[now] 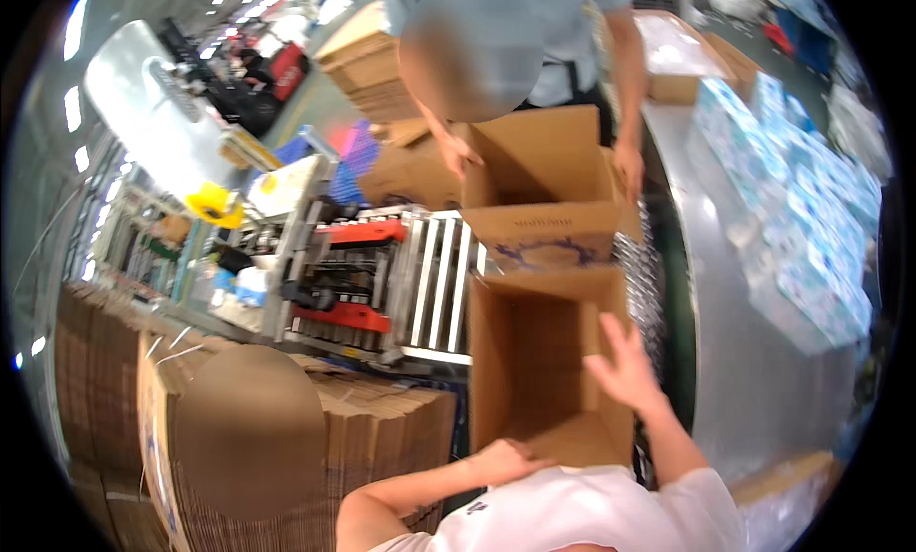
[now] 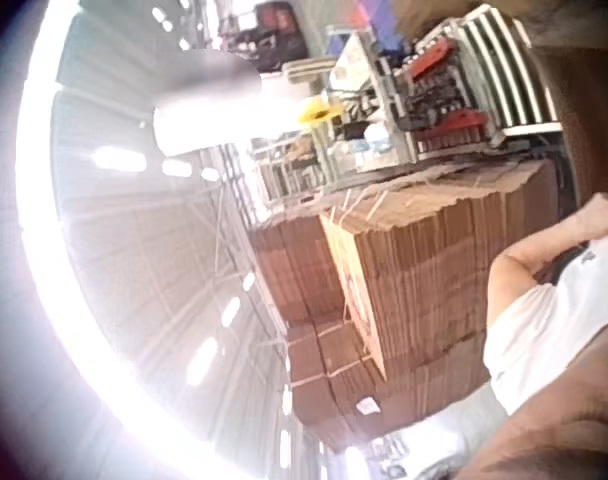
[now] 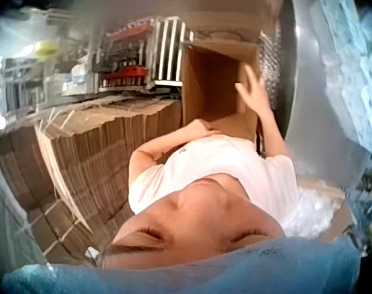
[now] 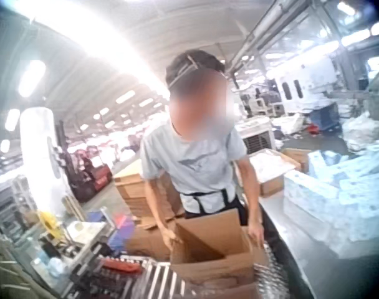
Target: The person packs packages of tissue paper into cardboard boxes on a metal table. They place bubble wrap inside the boxes, arrange the tissue packs, and close the flaps. Another person assists by handing over boxes and items.
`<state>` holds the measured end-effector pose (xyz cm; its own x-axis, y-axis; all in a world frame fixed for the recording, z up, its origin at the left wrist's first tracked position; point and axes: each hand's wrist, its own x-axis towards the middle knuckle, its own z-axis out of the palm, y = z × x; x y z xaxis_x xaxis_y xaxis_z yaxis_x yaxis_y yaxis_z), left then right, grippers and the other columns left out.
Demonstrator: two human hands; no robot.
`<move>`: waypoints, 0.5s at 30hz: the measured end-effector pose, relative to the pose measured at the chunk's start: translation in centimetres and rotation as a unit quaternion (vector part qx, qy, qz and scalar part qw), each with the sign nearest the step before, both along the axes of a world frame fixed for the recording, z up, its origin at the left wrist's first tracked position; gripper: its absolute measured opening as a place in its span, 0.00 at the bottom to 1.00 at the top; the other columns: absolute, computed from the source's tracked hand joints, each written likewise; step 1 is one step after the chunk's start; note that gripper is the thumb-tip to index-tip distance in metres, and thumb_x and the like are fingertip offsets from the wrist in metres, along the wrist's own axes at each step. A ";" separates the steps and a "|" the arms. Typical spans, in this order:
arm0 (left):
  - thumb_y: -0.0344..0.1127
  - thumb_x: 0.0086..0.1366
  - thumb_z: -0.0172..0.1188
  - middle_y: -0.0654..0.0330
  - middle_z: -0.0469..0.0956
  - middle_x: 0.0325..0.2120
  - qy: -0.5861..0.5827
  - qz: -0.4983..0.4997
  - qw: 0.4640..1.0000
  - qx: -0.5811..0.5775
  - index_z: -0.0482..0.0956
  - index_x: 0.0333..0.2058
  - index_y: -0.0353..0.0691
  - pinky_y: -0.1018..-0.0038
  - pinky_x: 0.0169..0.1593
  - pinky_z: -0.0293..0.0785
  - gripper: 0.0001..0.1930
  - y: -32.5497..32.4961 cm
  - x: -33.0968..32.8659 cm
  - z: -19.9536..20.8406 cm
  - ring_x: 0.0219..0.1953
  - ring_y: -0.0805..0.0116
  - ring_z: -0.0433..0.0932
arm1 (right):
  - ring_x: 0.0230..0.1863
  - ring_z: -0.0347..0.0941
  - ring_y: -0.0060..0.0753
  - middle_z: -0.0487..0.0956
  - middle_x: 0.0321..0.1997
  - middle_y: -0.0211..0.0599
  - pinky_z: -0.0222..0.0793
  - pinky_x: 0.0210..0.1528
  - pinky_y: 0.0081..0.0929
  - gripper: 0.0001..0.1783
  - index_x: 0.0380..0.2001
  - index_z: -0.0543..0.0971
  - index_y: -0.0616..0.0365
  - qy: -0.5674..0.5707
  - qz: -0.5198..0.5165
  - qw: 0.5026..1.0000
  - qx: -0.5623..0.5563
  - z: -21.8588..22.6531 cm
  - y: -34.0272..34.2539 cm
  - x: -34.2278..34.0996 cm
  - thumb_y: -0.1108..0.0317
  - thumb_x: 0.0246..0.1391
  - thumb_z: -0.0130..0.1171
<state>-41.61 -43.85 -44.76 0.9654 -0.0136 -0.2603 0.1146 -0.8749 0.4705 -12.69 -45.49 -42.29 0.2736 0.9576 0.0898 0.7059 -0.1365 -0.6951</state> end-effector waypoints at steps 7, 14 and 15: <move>0.44 0.58 0.60 0.49 0.78 0.38 -0.051 0.669 0.727 -0.146 0.68 0.55 0.37 0.63 0.49 0.70 0.28 9.9 -2.6 0.6 0.42 0.52 0.78 | 0.42 0.70 0.60 0.66 0.48 0.61 0.71 0.43 0.44 0.26 0.58 0.66 0.50 0.053 -0.066 0.995 -0.045 -4.2 0.3 2.1 0.69 0.54 0.52; 0.36 0.65 0.50 0.49 0.79 0.39 -0.129 0.526 0.814 -0.209 0.70 0.51 0.34 0.71 0.46 0.72 0.18 12.1 -4.9 -3.5 0.44 0.64 0.78 | 0.58 0.59 0.58 0.61 0.59 0.53 0.58 0.54 0.60 0.40 0.54 0.68 0.67 -0.208 -0.183 0.930 -0.240 -10.0 -0.5 4.9 0.43 0.49 0.56; 0.36 0.66 0.50 0.51 0.80 0.38 -0.116 0.528 0.811 -0.226 0.70 0.51 0.33 0.72 0.46 0.72 0.18 12.0 -5.6 -4.2 0.42 0.65 0.78 | 0.65 0.45 0.65 0.53 0.64 0.60 0.46 0.58 0.70 0.55 0.58 0.58 0.75 -0.098 -0.166 0.939 -0.285 -10.4 -0.1 2.0 0.33 0.44 0.55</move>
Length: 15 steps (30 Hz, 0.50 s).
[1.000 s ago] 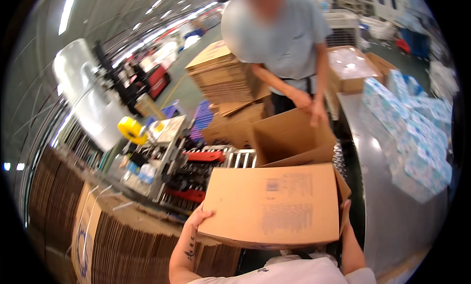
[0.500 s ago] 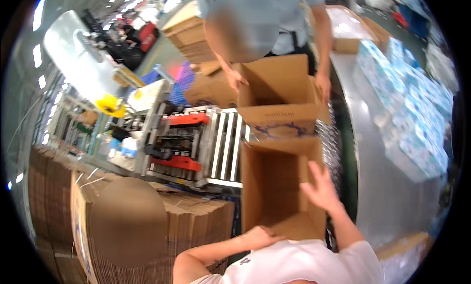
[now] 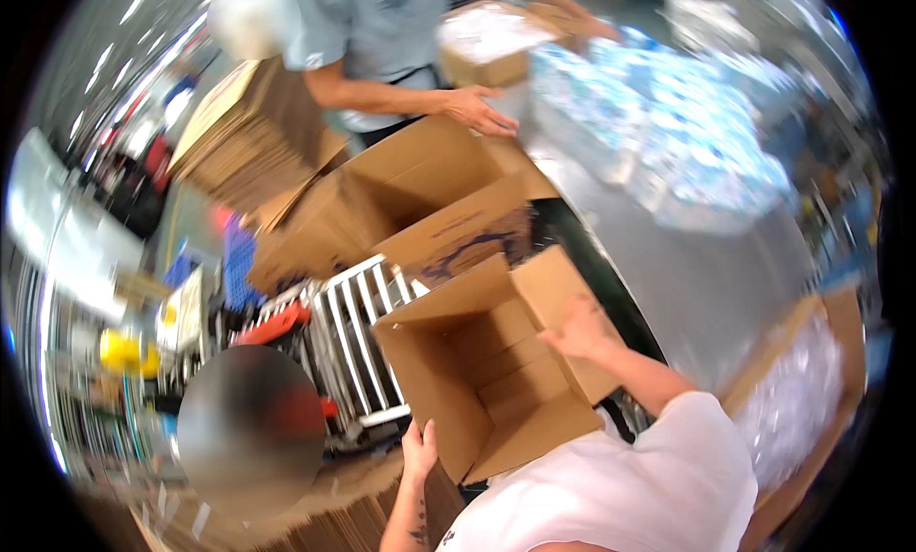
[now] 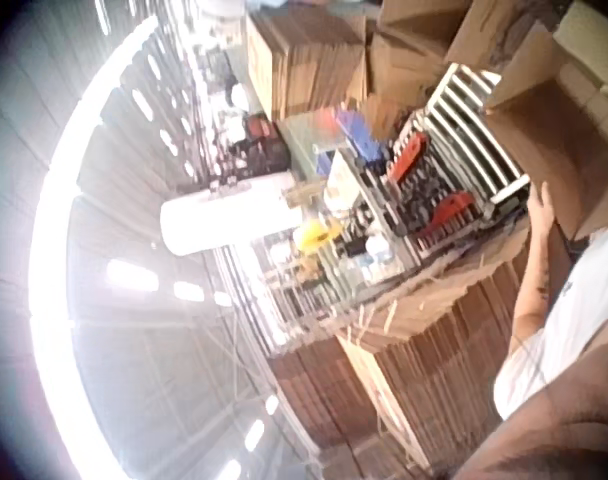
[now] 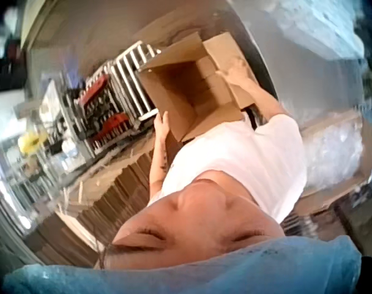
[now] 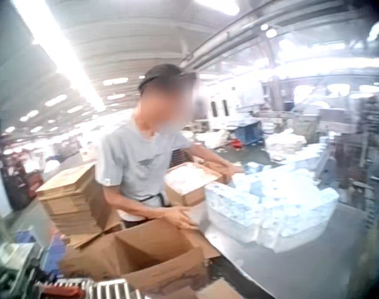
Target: The person packs packages of tissue paper into cardboard boxes on a metal table. They place bubble wrap inside the boxes, arrange the tissue packs, and close the flaps. Another person assists by handing over boxes and items.
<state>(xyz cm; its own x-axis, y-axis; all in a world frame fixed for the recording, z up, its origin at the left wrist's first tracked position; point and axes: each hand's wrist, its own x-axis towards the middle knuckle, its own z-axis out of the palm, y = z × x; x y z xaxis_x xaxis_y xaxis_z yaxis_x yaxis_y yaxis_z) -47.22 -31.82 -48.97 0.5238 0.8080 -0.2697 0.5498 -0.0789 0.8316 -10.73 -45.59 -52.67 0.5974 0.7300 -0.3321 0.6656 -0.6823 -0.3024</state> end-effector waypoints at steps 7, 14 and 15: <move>0.31 0.66 0.49 0.59 0.77 0.33 -0.146 0.000 0.985 -0.090 0.73 0.40 0.28 0.78 0.38 0.71 0.10 0.7 3.2 0.5 0.34 0.74 0.74 | 0.49 0.72 0.56 0.73 0.44 0.64 0.68 0.50 0.40 0.29 0.46 0.68 0.71 0.266 -0.051 0.948 0.169 -10.3 -2.1 3.0 0.64 0.40 0.58; 0.33 0.64 0.51 0.49 0.79 0.27 -0.006 -0.158 0.985 0.072 0.73 0.41 0.28 0.71 0.35 0.72 0.13 1.3 15.6 -2.2 0.30 0.65 0.78 | 0.33 0.76 0.53 0.79 0.30 0.44 0.72 0.36 0.45 0.14 0.31 0.79 0.51 0.059 0.009 0.985 0.164 2.6 -5.4 14.8 0.55 0.55 0.48; 0.35 0.63 0.51 0.44 0.78 0.29 0.012 -0.155 0.983 0.100 0.73 0.40 0.28 0.68 0.37 0.72 0.14 0.0 16.8 -0.3 0.33 0.57 0.80 | 0.31 0.75 0.54 0.78 0.28 0.43 0.71 0.33 0.46 0.15 0.28 0.79 0.51 0.033 -0.003 0.978 0.206 5.3 -5.7 18.7 0.55 0.56 0.47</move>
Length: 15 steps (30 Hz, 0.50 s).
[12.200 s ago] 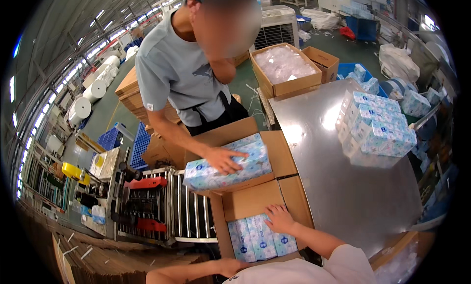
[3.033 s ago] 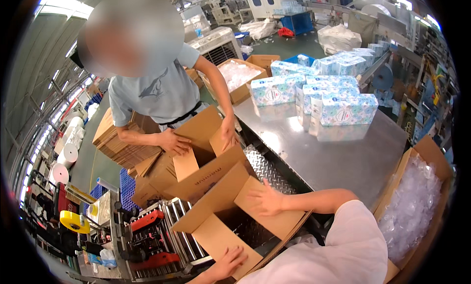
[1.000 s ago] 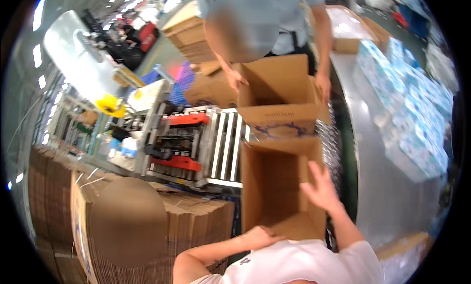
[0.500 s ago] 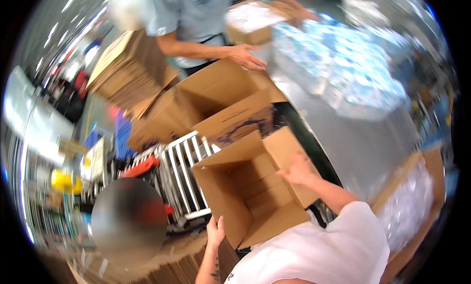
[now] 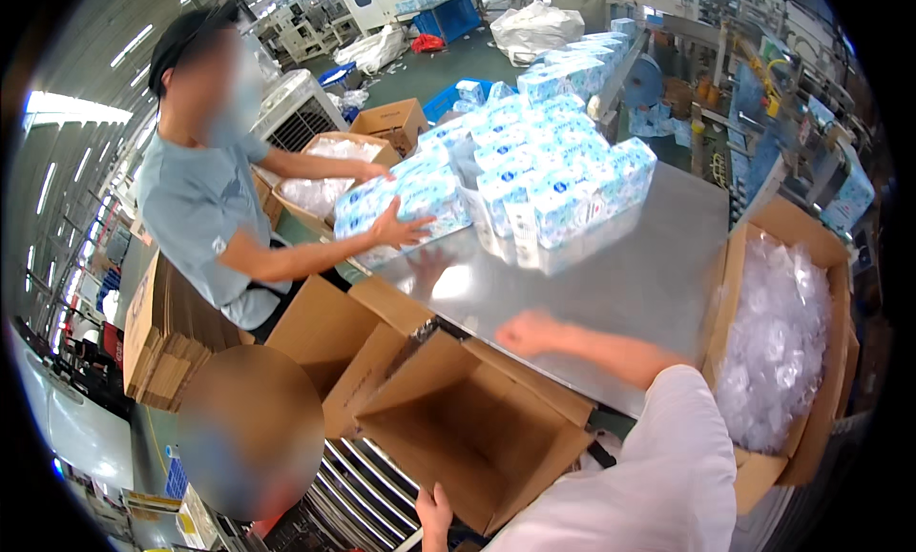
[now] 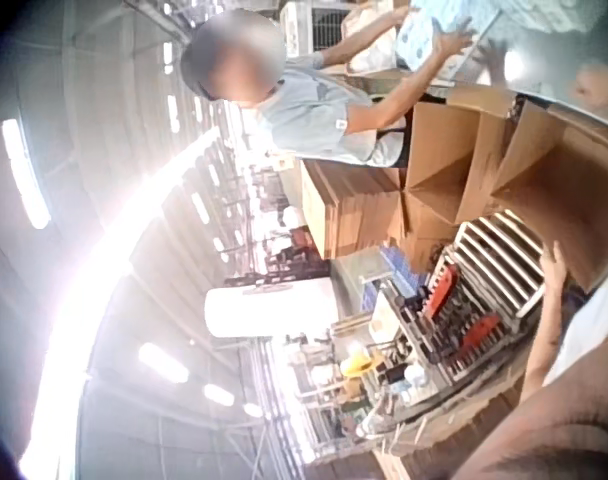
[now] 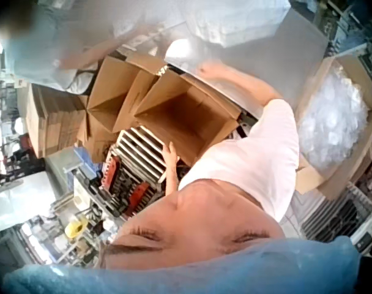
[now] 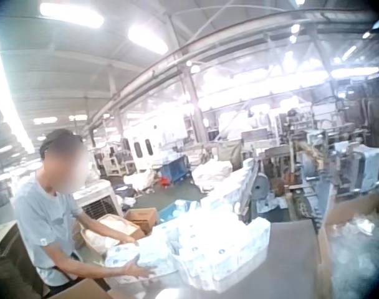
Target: The person packs packages of tissue paper into cardboard boxes on a metal table. They place bubble wrap inside the boxes, arrange the tissue packs, and close the flaps. Another person assists by handing over boxes and items.
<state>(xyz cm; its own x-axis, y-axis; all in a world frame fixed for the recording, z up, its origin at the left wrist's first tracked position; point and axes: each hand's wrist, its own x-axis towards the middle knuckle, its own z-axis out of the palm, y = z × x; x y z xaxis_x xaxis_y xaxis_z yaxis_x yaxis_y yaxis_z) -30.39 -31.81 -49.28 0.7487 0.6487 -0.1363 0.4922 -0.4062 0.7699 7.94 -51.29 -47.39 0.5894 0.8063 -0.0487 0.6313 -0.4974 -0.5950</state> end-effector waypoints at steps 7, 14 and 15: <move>0.42 0.64 0.54 0.44 0.76 0.42 0.150 0.089 0.985 0.013 0.70 0.50 0.30 0.62 0.45 0.71 0.22 -3.0 2.7 6.6 0.45 0.48 0.74 | 0.45 0.70 0.48 0.75 0.43 0.43 0.64 0.48 0.44 0.13 0.42 0.75 0.55 -0.330 -0.253 0.899 0.136 1.1 -2.5 31.8 0.63 0.56 0.51; 0.41 0.64 0.54 0.45 0.76 0.42 0.315 0.099 0.939 0.097 0.73 0.48 0.35 0.64 0.42 0.73 0.19 -3.3 3.6 6.4 0.43 0.52 0.76 | 0.51 0.67 0.43 0.73 0.49 0.45 0.53 0.63 0.45 0.19 0.43 0.76 0.58 -0.464 -0.336 0.813 0.107 -2.7 -1.6 41.8 0.55 0.57 0.49; 0.42 0.63 0.55 0.45 0.76 0.42 0.366 0.079 0.924 0.075 0.71 0.49 0.33 0.64 0.45 0.72 0.21 -2.6 5.1 8.1 0.45 0.50 0.74 | 0.50 0.68 0.44 0.74 0.46 0.45 0.54 0.63 0.45 0.19 0.42 0.77 0.58 -0.418 -0.297 0.854 0.088 -2.4 -1.6 41.8 0.55 0.57 0.49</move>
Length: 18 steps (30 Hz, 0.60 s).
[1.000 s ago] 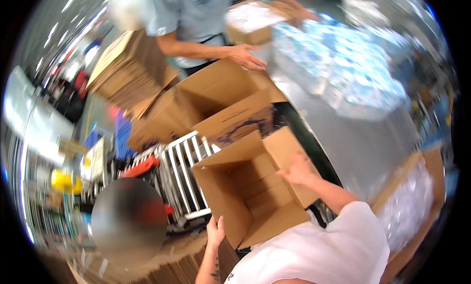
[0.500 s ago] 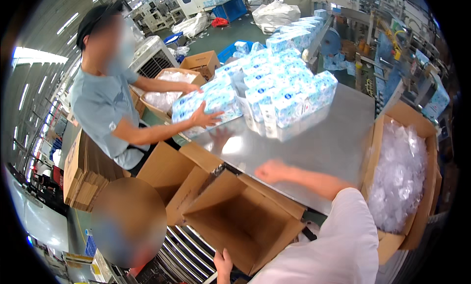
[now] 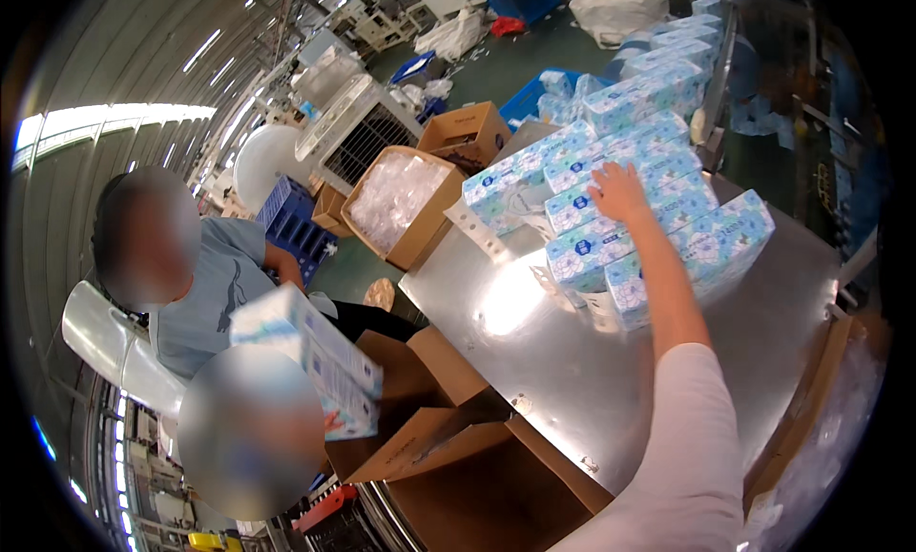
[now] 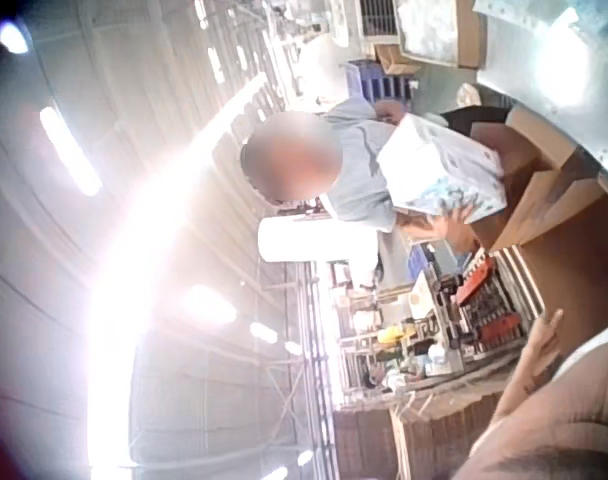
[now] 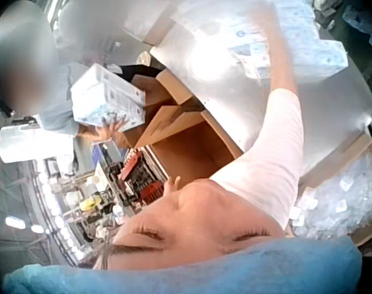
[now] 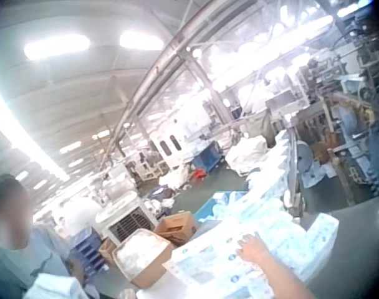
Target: The person packs packages of tissue paper into cardboard boxes on a metal table. They place bubble wrap inside the boxes, arrange the tissue packs, and close the flaps. Another person assists by handing over boxes and items.
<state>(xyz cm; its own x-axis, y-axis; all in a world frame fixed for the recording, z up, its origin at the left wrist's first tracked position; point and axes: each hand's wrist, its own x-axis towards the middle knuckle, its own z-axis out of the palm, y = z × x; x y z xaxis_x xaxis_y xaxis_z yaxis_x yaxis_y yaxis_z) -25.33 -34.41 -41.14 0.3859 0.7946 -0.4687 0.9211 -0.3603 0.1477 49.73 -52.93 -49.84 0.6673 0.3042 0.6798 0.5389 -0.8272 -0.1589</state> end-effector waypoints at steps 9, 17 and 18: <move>0.34 0.56 0.63 0.49 0.76 0.42 -0.334 -0.348 0.869 0.106 0.73 0.47 0.37 0.67 0.47 0.73 0.20 -3.6 19.1 3.4 0.44 0.51 0.76 | 0.32 0.76 0.50 0.80 0.28 0.45 0.68 0.47 0.45 0.26 0.28 0.81 0.59 0.265 0.108 0.949 -0.135 5.0 -1.5 0.6 0.51 0.60 0.40; 0.57 0.44 0.69 0.52 0.55 0.63 -0.176 -0.686 0.696 0.121 0.64 0.58 0.68 0.30 0.51 0.51 0.40 -10.3 34.0 1.3 0.64 0.43 0.52 | 0.37 0.77 0.48 0.81 0.33 0.43 0.70 0.39 0.43 0.23 0.30 0.82 0.52 0.317 0.415 0.792 -0.316 7.9 1.5 -16.6 0.52 0.59 0.41; 0.60 0.43 0.68 0.53 0.53 0.64 -0.163 -0.680 0.711 0.078 0.62 0.59 0.71 0.29 0.51 0.49 0.42 -12.2 34.6 1.2 0.64 0.41 0.49 | 0.37 0.76 0.47 0.81 0.33 0.41 0.69 0.40 0.42 0.20 0.30 0.82 0.51 0.318 0.445 0.754 -0.364 8.0 1.3 -19.0 0.53 0.58 0.43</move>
